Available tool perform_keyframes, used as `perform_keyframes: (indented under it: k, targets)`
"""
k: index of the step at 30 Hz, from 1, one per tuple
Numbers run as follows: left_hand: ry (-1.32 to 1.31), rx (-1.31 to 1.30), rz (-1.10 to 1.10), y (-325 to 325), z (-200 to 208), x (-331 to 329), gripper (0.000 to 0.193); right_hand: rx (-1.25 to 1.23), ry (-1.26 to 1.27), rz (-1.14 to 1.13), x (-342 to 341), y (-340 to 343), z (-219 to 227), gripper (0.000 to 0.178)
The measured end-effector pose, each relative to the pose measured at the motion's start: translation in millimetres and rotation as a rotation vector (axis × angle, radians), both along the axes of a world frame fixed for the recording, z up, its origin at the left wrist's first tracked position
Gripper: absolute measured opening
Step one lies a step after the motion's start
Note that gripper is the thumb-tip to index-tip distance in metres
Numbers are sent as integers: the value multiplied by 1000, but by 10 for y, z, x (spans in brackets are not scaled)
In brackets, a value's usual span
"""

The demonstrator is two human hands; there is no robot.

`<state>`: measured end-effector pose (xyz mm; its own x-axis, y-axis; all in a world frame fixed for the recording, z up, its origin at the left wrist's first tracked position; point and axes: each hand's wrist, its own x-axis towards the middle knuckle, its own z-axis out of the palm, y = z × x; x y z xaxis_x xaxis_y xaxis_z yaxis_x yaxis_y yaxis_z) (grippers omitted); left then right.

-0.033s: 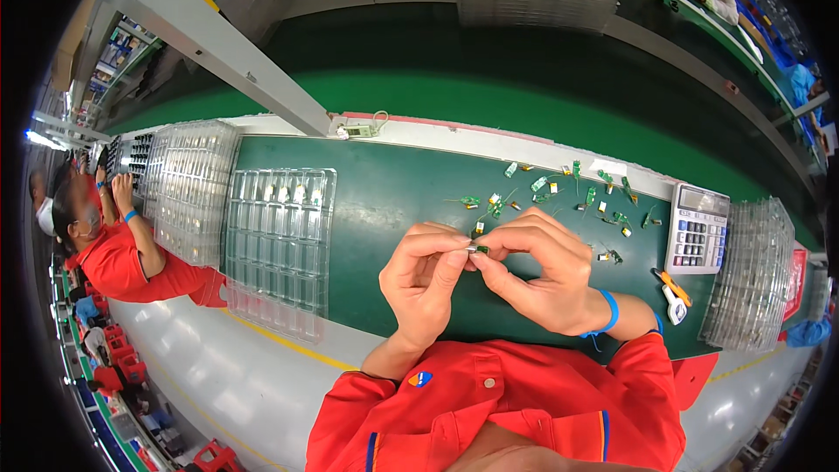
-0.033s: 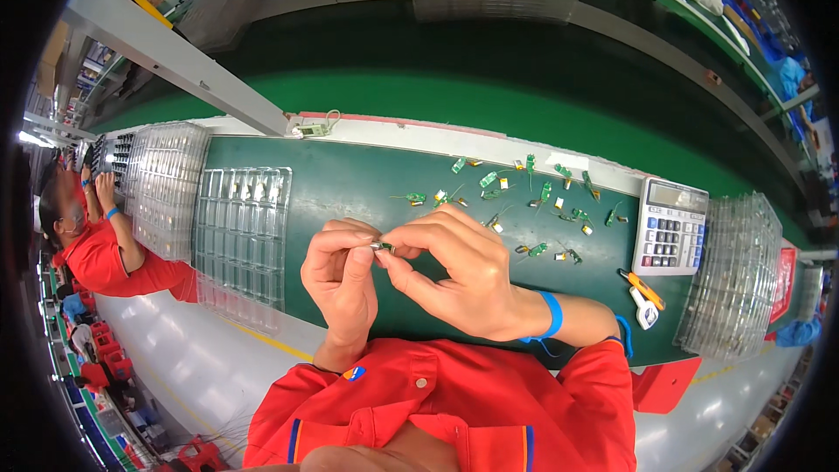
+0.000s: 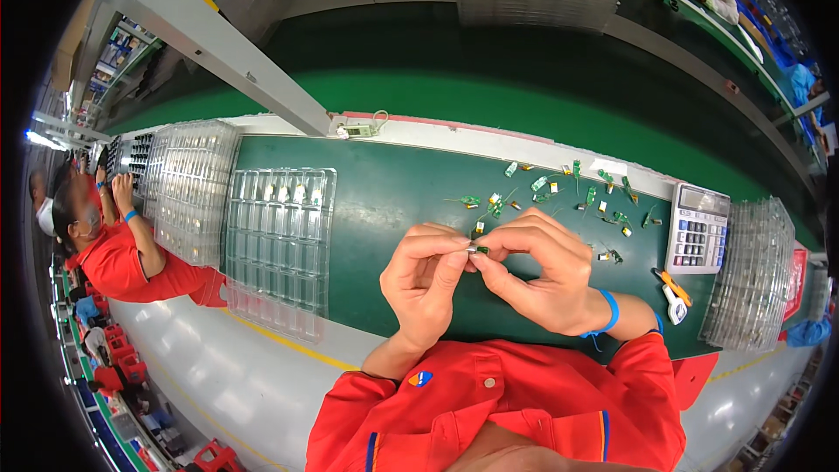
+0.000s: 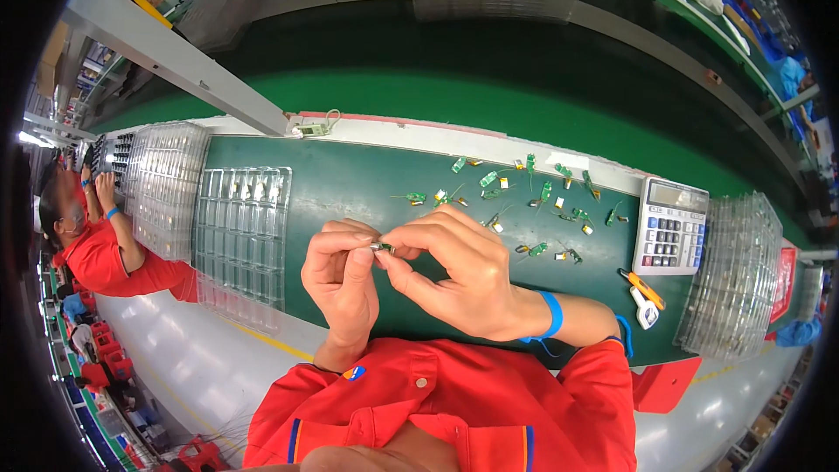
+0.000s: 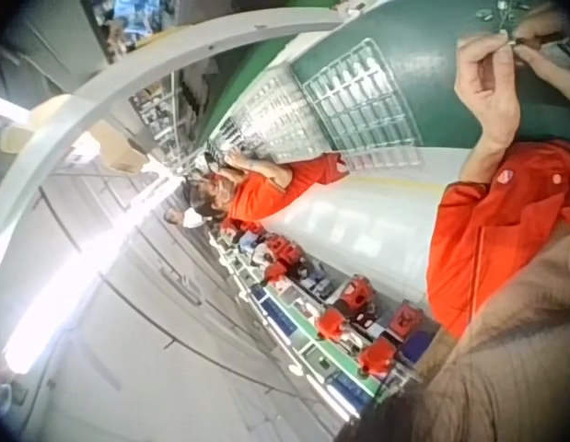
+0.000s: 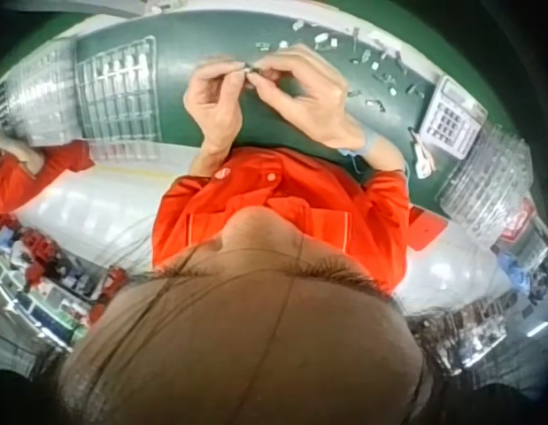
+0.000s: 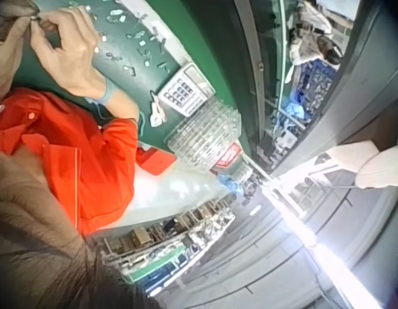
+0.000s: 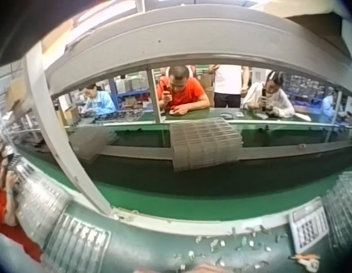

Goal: Assembling small electronic components at a production line workstation.

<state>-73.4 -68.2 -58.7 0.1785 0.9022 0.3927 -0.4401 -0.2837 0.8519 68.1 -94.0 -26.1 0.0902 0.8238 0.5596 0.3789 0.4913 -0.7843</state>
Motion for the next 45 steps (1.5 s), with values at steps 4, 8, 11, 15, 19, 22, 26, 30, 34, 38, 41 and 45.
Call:
perform_keyframes:
  k: [4,8,11,15,19,22,26,30,34,38,41,45]
  targets:
    - [-42,16,61,-12,-15,67,8,27,-11,15,15,27,-9,22]
    - [-75,-44,45,-10,-34,45,8,88,-102,12,38,67,9,26]
    - [-92,-53,43,-32,-42,14,10,133,-133,44,56,83,-15,28]
    - [-202,-173,-73,-52,24,2,10,203,-177,54,77,93,-32,28]
    - [-250,-213,-148,-37,42,-12,9,181,-146,62,64,80,-25,26]
    - [-240,-191,-162,-33,21,-12,10,158,-91,64,60,70,-24,23]
    - [-220,-182,-150,-38,30,-3,10,129,-69,57,46,50,-31,20]
    - [-211,-184,-149,-24,-29,-31,11,118,-69,42,17,45,-50,20]
    - [-11,-299,-106,95,-47,-90,18,35,-159,62,87,131,-28,23]
    - [18,-354,-74,109,14,-167,15,-4,-293,98,98,188,-38,23]
    - [182,-296,-71,128,-71,-336,9,-193,-136,163,108,182,-35,21]
    - [273,-257,-13,147,-25,-463,5,-407,89,233,60,182,-94,17]
